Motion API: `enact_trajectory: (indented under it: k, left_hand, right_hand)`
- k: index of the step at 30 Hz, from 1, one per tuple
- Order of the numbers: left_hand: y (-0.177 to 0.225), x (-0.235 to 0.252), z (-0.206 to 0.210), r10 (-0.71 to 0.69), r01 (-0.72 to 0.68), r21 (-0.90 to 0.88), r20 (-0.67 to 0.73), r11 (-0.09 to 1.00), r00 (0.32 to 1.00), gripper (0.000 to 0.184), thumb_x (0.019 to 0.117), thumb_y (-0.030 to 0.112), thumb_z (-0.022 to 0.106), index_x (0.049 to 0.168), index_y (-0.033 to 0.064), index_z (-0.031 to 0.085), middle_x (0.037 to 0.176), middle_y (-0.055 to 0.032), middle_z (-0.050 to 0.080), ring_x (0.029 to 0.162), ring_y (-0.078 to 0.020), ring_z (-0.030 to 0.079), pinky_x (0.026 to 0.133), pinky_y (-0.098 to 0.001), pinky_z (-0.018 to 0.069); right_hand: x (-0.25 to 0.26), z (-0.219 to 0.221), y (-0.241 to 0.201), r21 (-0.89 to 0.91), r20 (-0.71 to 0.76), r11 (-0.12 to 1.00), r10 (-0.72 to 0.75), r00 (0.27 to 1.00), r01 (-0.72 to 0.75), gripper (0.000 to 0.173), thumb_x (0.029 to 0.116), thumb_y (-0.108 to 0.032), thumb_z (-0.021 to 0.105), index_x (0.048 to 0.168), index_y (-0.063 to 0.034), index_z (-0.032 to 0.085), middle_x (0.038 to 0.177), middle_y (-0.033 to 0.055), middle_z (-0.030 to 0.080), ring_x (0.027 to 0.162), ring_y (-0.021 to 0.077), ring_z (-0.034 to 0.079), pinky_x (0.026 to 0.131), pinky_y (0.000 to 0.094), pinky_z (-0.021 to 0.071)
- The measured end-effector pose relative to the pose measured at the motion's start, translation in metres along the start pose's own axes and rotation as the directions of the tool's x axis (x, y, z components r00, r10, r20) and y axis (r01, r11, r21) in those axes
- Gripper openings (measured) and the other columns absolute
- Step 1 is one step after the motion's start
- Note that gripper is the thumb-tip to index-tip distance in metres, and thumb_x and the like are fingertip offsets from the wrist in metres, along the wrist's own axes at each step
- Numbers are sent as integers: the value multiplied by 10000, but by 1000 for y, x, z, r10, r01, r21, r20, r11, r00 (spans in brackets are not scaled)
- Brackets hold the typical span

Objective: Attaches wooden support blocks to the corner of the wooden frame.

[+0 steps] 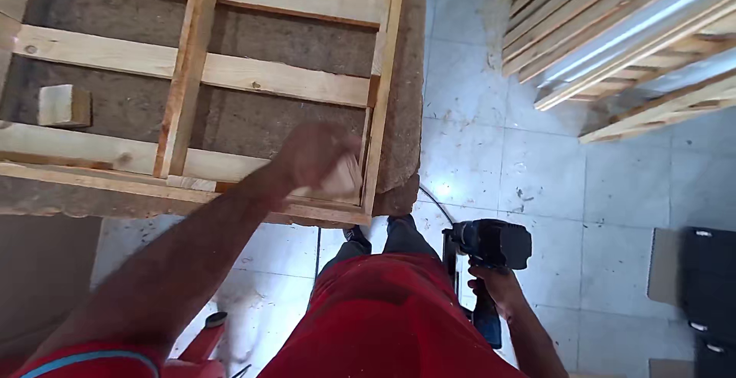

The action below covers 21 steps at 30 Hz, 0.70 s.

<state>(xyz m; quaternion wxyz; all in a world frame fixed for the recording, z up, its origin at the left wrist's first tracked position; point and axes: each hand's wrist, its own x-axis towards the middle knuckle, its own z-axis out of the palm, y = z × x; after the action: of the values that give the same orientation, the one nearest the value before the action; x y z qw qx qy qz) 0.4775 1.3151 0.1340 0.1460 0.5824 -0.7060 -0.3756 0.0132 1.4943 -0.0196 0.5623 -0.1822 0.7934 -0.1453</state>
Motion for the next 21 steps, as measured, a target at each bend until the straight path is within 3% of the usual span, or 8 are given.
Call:
enact_trajectory:
  k: [2, 4, 7, 10, 12, 14, 17, 21]
  left_hand:
    - [5, -2, -22, -311, 303, -87, -104, 949, 945, 873, 1048, 671, 151, 1102, -30, 670, 960, -237, 689, 920, -371, 701, 832, -651, 546]
    - [4, -2, -31, -476, 462, -139, -94, 876, 874, 954, 971, 796, 168, 1215, 6, 642, 1074, -244, 681, 1016, -375, 689, 885, -661, 532]
    - [8, -7, -13, -473, 464, -187, -5, 866, 881, 669, 1024, 632, 452, 1316, 45, 587, 1128, -224, 665, 1028, -358, 666, 896, -624, 527]
    - [9, -14, 18, -444, 409, -291, -63, 865, 894, 591, 1028, 620, 450, 1289, 106, 586, 1050, -160, 673, 935, -289, 677, 808, -553, 562]
    - [7, -21, 28, -433, 379, -287, -155, 880, 888, 610, 1039, 628, 401, 1284, 106, 601, 1039, -134, 683, 932, -255, 688, 813, -531, 577]
    - [10, -27, 31, -396, 363, -175, -219, 915, 892, 628, 1054, 621, 336, 1259, 95, 611, 1036, -118, 673, 945, -234, 677, 834, -522, 564]
    - [23, -30, 30, -381, 387, -25, -243, 922, 892, 620, 1086, 562, 300, 1260, 51, 607, 1052, -166, 671, 974, -281, 675, 867, -565, 541]
    - [34, -31, 25, -511, 490, -153, -168, 858, 843, 523, 1111, 485, 317, 1300, 84, 594, 1077, -155, 670, 956, -250, 678, 847, -513, 561]
  right_hand:
    - [-22, -7, -6, -26, 26, 996, -90, 996, 90, 334, 878, -17, 716, 1205, -1, 648, 1042, 150, 733, 638, 237, 688, 548, 381, 603]
    - [-46, -19, -23, -4, 45, 983, -182, 982, 183, 340, 868, 3, 708, 1204, -11, 658, 1080, 153, 739, 649, 236, 690, 558, 370, 600]
    - [-78, -40, -54, 106, 87, 935, -349, 933, 340, 355, 826, -28, 696, 1181, -47, 680, 1065, 156, 744, 653, 234, 689, 575, 356, 599]
    - [-86, -59, -82, 326, 187, 806, -568, 801, 495, 382, 767, -135, 746, 1146, -141, 698, 1022, 152, 745, 635, 212, 686, 571, 336, 594]
    - [-78, -65, -101, 504, 294, 685, -709, 641, 526, 362, 830, -244, 771, 1178, -181, 692, 1033, 133, 723, 626, 191, 667, 574, 332, 596]
    - [-67, -63, -118, 638, 389, 614, -778, 494, 464, 362, 897, -363, 735, 1212, -189, 693, 1023, 99, 729, 621, 156, 663, 579, 309, 597]
    - [-53, -52, -137, 757, 498, 583, -807, 318, 294, 427, 947, -465, 674, 1241, -154, 682, 854, 50, 724, 612, 144, 677, 604, 315, 618]
    - [-42, -32, -134, 805, 564, 591, -789, 242, 49, 446, 970, -332, 624, 1363, -121, 600, 1172, 118, 688, 626, 151, 660, 565, 289, 596]
